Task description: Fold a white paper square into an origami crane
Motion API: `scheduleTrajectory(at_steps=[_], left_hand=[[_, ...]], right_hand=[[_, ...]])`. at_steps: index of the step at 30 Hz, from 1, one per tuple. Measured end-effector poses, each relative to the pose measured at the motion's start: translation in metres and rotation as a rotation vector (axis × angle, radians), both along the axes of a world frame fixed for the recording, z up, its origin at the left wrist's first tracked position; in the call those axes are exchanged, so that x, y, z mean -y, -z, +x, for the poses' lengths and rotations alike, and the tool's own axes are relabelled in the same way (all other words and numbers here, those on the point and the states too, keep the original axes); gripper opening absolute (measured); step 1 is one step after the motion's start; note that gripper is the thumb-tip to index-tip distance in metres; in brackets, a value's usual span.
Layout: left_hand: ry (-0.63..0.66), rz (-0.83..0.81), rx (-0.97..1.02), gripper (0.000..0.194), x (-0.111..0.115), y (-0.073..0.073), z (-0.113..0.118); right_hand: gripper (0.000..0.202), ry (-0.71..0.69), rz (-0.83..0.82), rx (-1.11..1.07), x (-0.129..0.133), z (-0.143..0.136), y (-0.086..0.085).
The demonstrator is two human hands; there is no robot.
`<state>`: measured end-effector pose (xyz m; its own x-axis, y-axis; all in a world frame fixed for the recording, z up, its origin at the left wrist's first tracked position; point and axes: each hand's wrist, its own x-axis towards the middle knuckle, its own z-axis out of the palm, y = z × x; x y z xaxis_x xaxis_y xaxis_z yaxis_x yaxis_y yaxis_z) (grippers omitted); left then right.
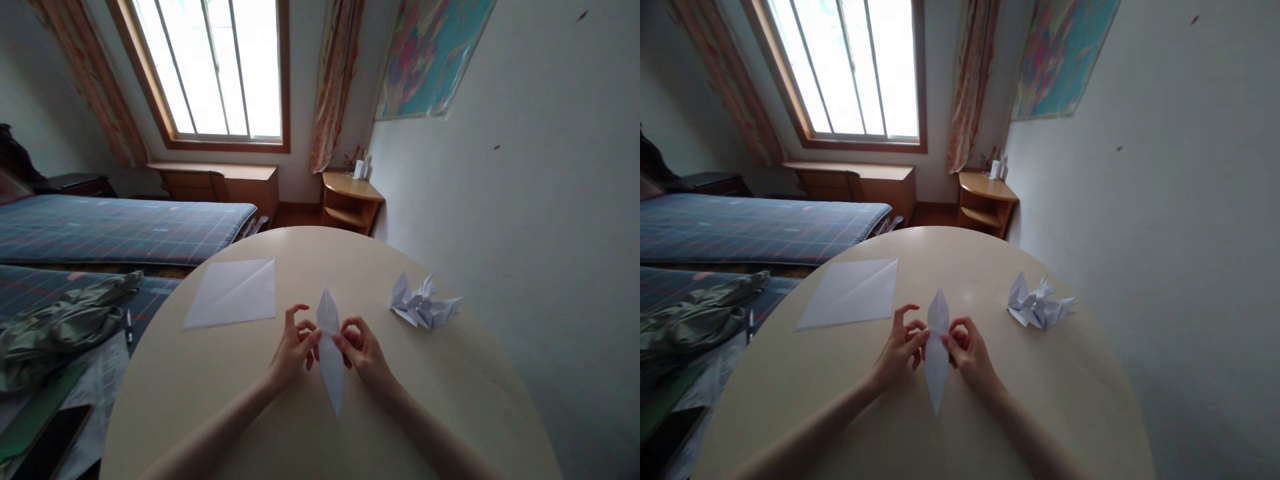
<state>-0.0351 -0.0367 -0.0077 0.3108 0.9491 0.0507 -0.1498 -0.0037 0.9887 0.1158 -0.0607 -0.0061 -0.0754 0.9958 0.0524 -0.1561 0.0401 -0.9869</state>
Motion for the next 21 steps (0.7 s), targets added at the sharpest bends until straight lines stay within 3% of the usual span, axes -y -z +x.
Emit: scheduleTrajectory(at_steps=[4, 9, 13, 21], left_hand=[[0.152, -0.04, 0.034, 0.034, 0.001, 0.001, -0.01], [0.159, -0.157, 0.076, 0.022, 0.002, -0.005, -0.017], [0.216, -0.17, 0.083, 0.022, 0.003, -0.004, -0.02], [0.245, -0.149, 0.063, 0.029, 0.003, -0.004, -0.022]], right_hand=[[0.03, -0.04, -0.062, -0.017, 0.0, 0.007, 0.002], [0.024, -0.158, -0.1, -0.101, 0.0, 0.013, 0.009], [0.013, -0.222, -0.118, -0.227, 0.002, 0.016, 0.009], [0.017, -0.267, -0.123, -0.303, 0.005, 0.019, 0.004]])
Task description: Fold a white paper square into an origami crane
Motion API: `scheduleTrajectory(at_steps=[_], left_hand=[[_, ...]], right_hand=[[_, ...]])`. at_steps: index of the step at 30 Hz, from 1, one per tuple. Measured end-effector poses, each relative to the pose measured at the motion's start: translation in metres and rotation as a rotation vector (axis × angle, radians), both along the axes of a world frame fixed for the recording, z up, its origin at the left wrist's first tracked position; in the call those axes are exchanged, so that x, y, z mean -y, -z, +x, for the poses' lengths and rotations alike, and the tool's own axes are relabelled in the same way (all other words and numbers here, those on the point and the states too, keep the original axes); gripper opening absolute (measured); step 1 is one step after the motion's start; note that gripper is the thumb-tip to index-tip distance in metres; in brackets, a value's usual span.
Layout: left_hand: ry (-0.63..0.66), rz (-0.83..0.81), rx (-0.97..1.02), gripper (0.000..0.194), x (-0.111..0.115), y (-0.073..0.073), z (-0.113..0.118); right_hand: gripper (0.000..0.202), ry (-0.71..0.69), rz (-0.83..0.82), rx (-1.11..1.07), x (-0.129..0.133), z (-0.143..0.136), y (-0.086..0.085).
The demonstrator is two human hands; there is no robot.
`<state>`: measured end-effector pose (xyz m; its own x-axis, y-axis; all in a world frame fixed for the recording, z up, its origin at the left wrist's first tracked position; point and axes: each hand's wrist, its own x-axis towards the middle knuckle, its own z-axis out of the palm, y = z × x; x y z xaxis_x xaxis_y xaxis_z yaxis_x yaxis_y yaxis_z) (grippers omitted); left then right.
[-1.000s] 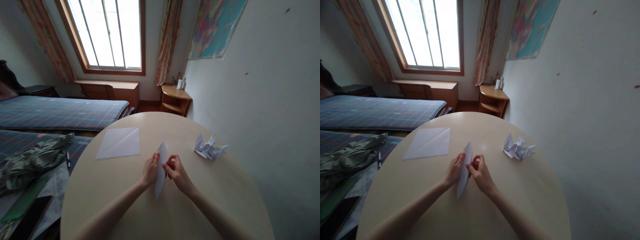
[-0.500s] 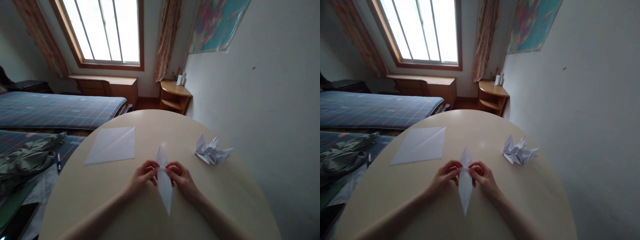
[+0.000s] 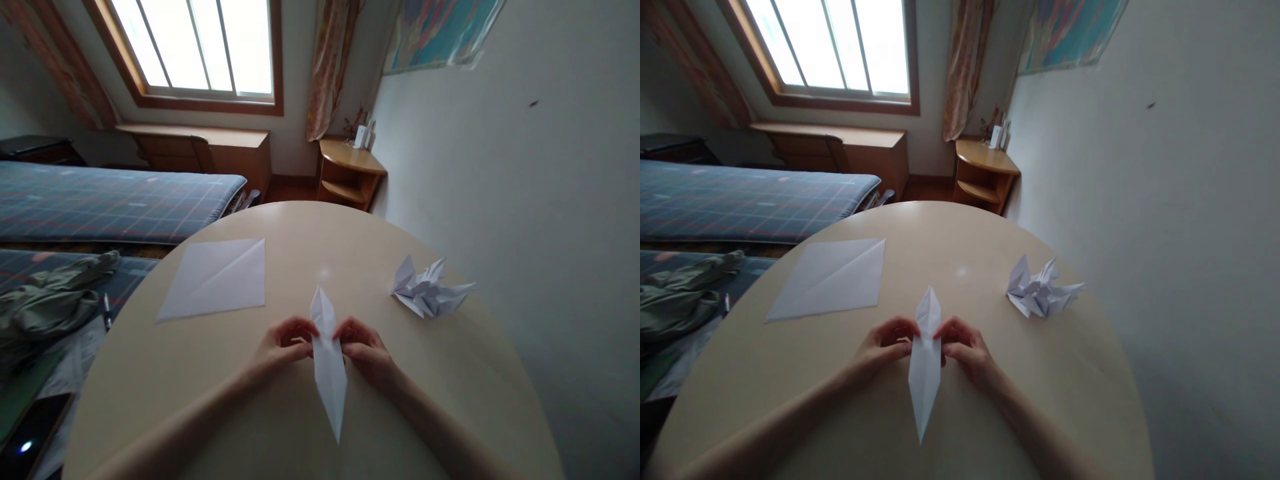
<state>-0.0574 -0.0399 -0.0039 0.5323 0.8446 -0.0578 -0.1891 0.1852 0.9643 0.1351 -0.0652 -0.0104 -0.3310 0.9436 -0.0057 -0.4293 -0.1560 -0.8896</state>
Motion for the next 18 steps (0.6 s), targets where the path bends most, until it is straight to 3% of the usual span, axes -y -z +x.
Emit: scheduleTrajectory(at_steps=[10, 18], left_hand=[[0.022, -0.044, 0.04, 0.032, -0.001, 0.004, 0.002], [0.019, -0.009, 0.058, 0.033, -0.003, 0.009, 0.003]], right_hand=[[0.022, -0.028, 0.037, 0.05, 0.0, 0.002, 0.007], [0.022, -0.036, 0.038, -0.006, 0.0, 0.001, 0.003]])
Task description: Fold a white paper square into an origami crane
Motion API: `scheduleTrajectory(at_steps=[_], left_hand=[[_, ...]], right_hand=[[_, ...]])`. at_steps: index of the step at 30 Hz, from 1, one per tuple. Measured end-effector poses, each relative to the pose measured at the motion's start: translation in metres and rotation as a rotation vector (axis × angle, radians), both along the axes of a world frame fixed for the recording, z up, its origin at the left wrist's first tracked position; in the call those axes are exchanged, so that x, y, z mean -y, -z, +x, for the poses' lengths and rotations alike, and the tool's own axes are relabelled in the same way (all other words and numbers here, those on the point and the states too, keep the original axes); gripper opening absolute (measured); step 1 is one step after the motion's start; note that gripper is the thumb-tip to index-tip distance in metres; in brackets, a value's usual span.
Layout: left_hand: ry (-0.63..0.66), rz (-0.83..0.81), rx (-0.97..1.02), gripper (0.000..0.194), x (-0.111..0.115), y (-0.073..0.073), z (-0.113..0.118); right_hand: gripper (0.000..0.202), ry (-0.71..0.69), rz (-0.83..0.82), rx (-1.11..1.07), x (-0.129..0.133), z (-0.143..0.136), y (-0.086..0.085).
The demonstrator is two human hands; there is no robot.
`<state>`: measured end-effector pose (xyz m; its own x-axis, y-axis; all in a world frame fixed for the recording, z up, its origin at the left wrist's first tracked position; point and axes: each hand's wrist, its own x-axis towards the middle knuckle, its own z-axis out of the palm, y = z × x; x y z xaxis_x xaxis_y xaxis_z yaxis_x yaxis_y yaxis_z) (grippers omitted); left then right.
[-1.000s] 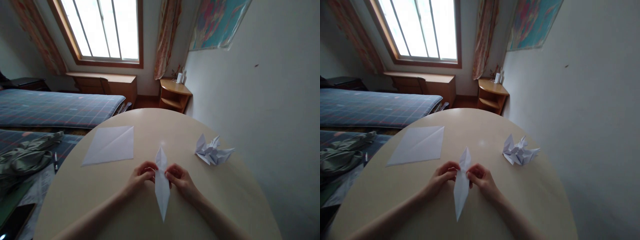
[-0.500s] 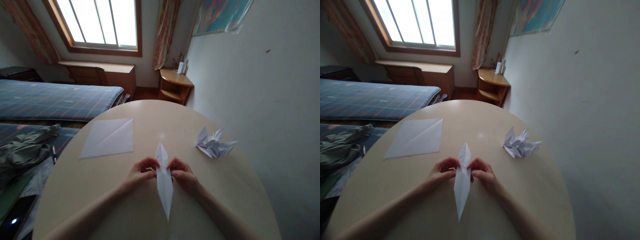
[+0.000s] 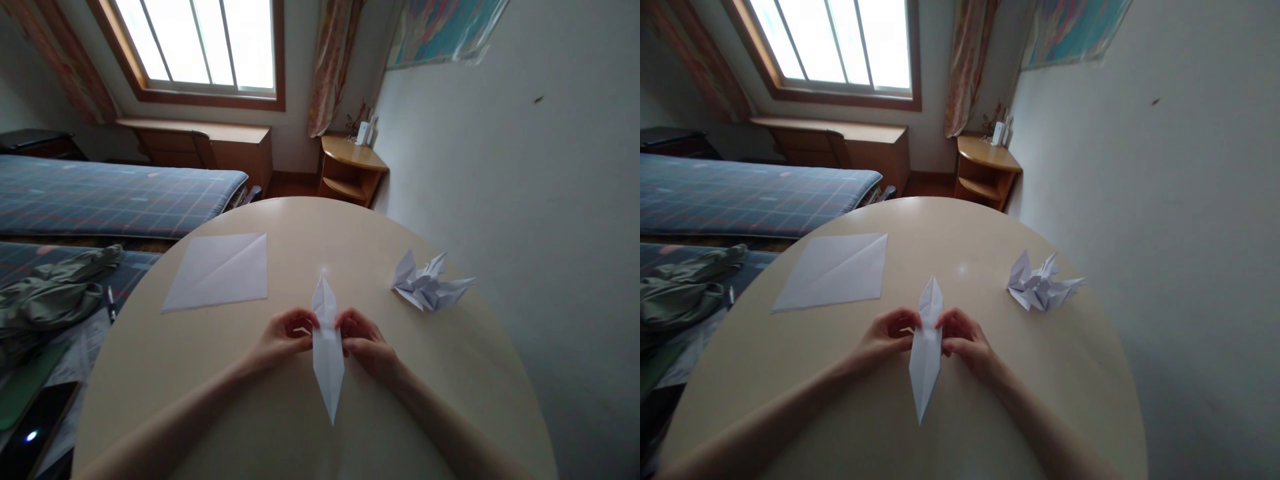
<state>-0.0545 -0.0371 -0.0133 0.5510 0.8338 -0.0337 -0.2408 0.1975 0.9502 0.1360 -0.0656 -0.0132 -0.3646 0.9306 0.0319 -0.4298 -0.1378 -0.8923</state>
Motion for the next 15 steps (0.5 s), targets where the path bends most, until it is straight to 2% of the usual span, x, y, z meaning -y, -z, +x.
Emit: scheduleTrajectory(at_steps=[5, 15], left_hand=[[-0.006, 0.008, -0.008, 0.035, -0.0017, 0.0004, -0.0001], [-0.004, 0.092, -0.018, 0.027, -0.0019, 0.0029, -0.0006]], right_hand=[[0.023, 0.039, 0.0, 0.047, 0.0004, -0.0014, 0.0009], [0.021, 0.141, 0.07, 0.219, 0.0047, -0.0059, -0.0057]])
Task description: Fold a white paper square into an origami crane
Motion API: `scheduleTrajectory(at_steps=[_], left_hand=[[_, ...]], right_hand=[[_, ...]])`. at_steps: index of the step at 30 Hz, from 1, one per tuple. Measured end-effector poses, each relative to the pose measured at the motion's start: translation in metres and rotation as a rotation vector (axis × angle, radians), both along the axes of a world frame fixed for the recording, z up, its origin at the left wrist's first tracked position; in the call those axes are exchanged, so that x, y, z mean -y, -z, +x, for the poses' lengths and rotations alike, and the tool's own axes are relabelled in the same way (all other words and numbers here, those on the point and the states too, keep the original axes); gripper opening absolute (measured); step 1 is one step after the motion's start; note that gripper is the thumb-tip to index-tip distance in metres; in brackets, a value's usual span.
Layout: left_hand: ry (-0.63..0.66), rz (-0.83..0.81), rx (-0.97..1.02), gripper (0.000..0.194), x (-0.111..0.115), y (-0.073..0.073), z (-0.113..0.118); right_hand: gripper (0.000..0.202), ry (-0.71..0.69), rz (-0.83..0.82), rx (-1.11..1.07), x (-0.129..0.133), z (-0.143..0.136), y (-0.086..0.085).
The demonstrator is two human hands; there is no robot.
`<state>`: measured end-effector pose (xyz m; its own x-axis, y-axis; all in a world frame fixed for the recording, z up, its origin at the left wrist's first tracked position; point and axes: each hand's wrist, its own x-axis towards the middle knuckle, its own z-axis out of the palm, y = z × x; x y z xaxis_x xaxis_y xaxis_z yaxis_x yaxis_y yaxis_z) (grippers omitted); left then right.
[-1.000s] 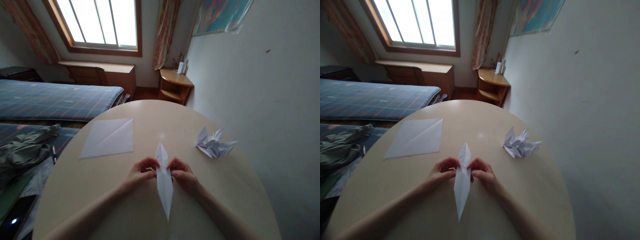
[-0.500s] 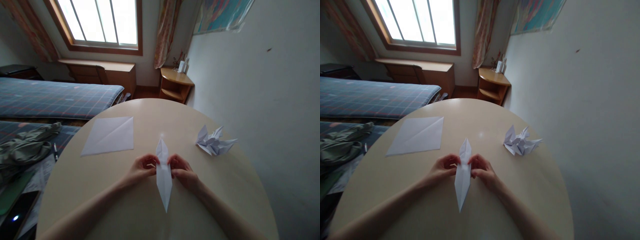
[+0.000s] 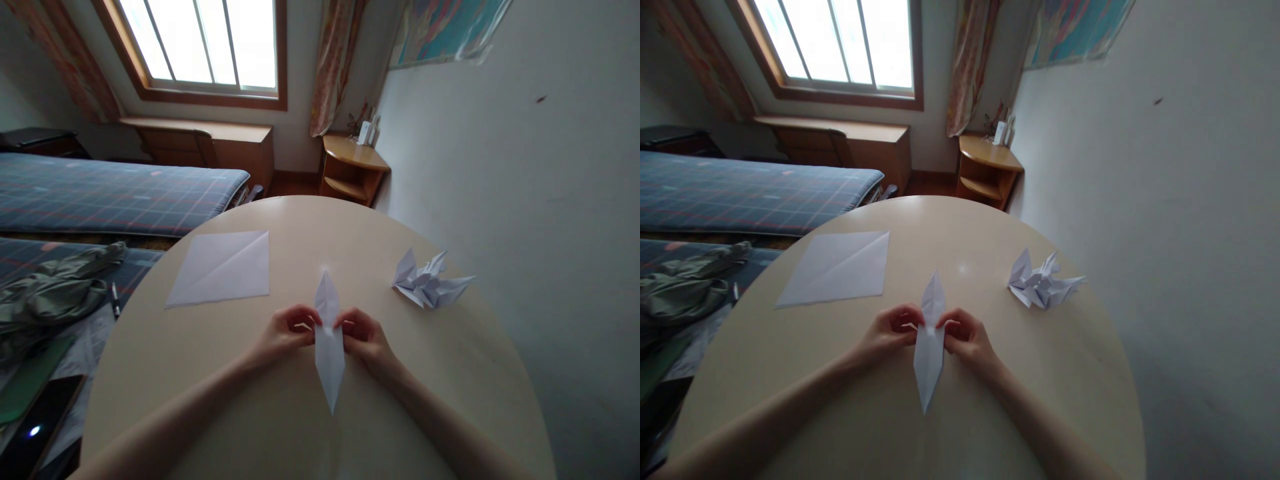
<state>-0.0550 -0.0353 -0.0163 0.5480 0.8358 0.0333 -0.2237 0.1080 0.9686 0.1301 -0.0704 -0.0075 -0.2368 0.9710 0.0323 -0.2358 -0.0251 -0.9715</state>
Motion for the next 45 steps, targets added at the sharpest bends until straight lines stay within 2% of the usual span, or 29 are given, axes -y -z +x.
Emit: scheduleTrajectory(at_steps=[4, 8, 13, 17, 22, 27, 33, 39, 45], left_hand=[[-0.025, 0.036, 0.022, 0.024, 0.002, -0.006, 0.001], [-0.048, 0.03, 0.004, 0.022, 0.004, -0.009, 0.002], [-0.156, 0.053, -0.092, 0.023, 0.005, -0.007, 0.004], [-0.213, 0.038, -0.093, 0.024, 0.005, -0.004, 0.007], [-0.203, 0.033, -0.071, 0.022, 0.006, -0.002, 0.007], [-0.205, 0.037, -0.09, 0.025, 0.006, -0.003, 0.008], [-0.188, 0.024, -0.037, 0.028, 0.005, -0.005, 0.007], [-0.219, 0.034, -0.056, 0.03, 0.005, -0.009, 0.009], [-0.244, -0.03, -0.059, 0.028, 0.005, -0.007, 0.011]], right_hand=[[0.023, 0.013, 0.06, -0.017, -0.001, -0.002, 0.0], [0.02, 0.049, 0.032, 0.034, 0.0, -0.004, 0.0], [0.018, 0.162, 0.005, 0.169, 0.001, -0.004, 0.001], [0.016, 0.222, 0.015, 0.172, 0.002, -0.004, 0.002], [0.014, 0.214, 0.064, 0.185, 0.002, -0.004, 0.003], [0.006, 0.264, 0.103, 0.237, 0.005, -0.004, 0.005], [0.01, 0.328, 0.105, 0.279, 0.004, -0.003, 0.01], [0.016, 0.341, 0.079, 0.23, 0.003, -0.008, 0.005], [0.021, 0.355, 0.023, 0.229, 0.001, -0.011, 0.002]])
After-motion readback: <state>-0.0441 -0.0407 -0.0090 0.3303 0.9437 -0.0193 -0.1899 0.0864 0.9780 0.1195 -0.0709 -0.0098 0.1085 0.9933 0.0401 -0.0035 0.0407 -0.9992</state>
